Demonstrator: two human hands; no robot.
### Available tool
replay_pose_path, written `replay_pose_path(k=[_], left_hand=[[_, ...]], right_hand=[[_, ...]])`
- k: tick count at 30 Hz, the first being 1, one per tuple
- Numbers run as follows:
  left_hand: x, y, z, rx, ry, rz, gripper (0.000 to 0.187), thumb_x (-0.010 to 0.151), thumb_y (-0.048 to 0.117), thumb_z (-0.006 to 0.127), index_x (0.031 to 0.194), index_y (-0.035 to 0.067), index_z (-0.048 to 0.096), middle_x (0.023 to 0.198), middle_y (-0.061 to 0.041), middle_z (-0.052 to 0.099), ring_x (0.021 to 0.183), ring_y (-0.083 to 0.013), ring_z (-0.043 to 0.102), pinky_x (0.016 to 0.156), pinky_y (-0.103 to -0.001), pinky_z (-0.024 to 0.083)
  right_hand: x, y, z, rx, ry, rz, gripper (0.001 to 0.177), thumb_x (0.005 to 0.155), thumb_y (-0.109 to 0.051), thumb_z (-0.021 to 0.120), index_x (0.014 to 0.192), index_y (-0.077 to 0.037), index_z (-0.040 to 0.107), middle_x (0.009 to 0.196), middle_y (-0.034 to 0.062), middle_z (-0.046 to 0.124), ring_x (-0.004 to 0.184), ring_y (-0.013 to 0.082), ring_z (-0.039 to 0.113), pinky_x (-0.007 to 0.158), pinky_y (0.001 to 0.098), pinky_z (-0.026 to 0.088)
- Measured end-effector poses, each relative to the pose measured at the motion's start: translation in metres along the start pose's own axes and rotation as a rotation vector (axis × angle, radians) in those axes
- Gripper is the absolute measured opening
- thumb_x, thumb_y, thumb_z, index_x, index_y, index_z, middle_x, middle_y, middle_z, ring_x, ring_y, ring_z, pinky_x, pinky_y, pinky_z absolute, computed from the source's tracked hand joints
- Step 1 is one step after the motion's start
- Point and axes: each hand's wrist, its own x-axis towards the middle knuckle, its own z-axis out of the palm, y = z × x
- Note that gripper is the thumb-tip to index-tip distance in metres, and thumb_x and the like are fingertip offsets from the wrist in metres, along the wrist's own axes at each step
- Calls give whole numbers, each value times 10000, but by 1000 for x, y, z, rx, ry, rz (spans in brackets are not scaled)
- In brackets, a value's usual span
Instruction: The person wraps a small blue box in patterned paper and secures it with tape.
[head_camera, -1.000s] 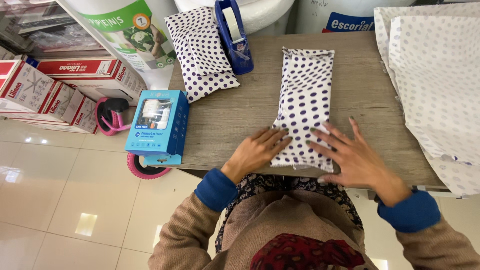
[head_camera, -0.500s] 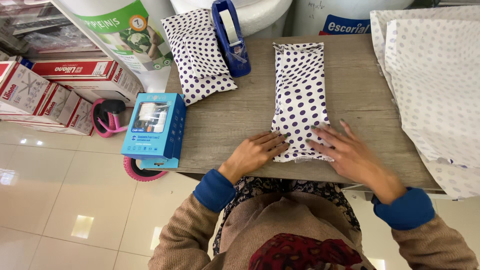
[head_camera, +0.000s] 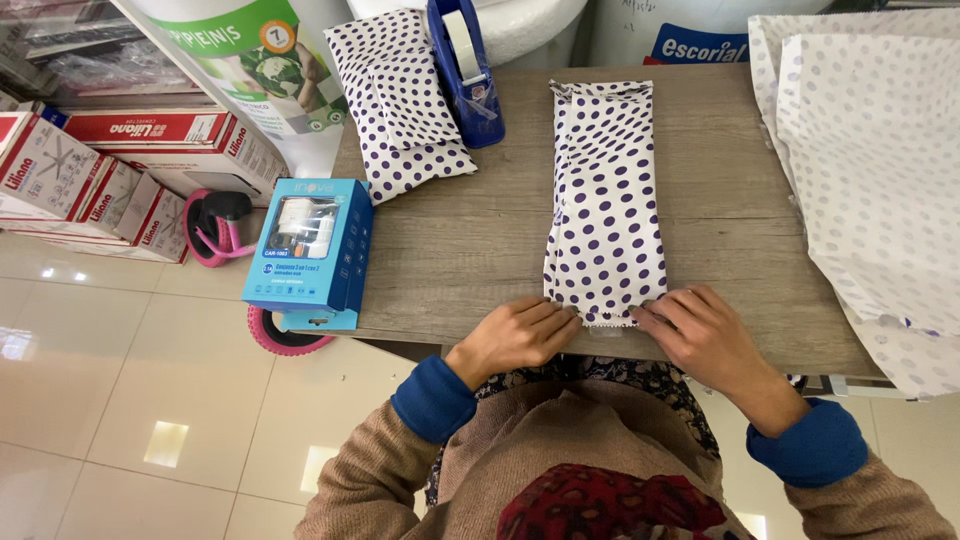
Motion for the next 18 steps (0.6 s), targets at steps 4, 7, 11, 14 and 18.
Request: replay_pose_path(k=[4,7,11,14,18], left_hand=[[4,0,-7,-7,-3,-65,78,960,154,776,1033,173,796,945,-47,831,871,-162,792,799,-273,635],[6,2,-10,-56,-29,-137,111,960,96,761,1051,153,788,940,-54,823,857,-174,791,766,-275,631],[5,5,-3,-74,-72,-208,125,976,90,742,1075,145,793,919,-59,815,821,-172,780,732,-269,637],[1,3,6,-136,-116,-283,123,1015,88,700,1084,140,786,908,-65,804,802,-169,775,712,-264,640],[3,3,9,-150,-122,-343,123,993,59,707,1053,134,784,873,-49,772,752,-160,754,652,-256,614]], right_hand=[[6,-7,-10,32,-11,113,71,956,-128,719,950,-143,787,902,29,682,951,230,679,842,404,538],[7,-9,-10,70,-31,183,103,967,-122,709,938,-138,807,860,25,677,914,212,673,824,384,538],[-8,-4,9,90,-43,242,125,993,-132,687,974,-158,808,827,7,662,897,187,663,841,353,529],[1,-4,1,104,-48,247,107,987,-117,707,951,-128,807,809,2,658,883,194,675,807,354,533],[5,-3,3,192,-98,320,133,984,-75,683,966,-104,812,779,29,635,820,200,648,774,353,519]])
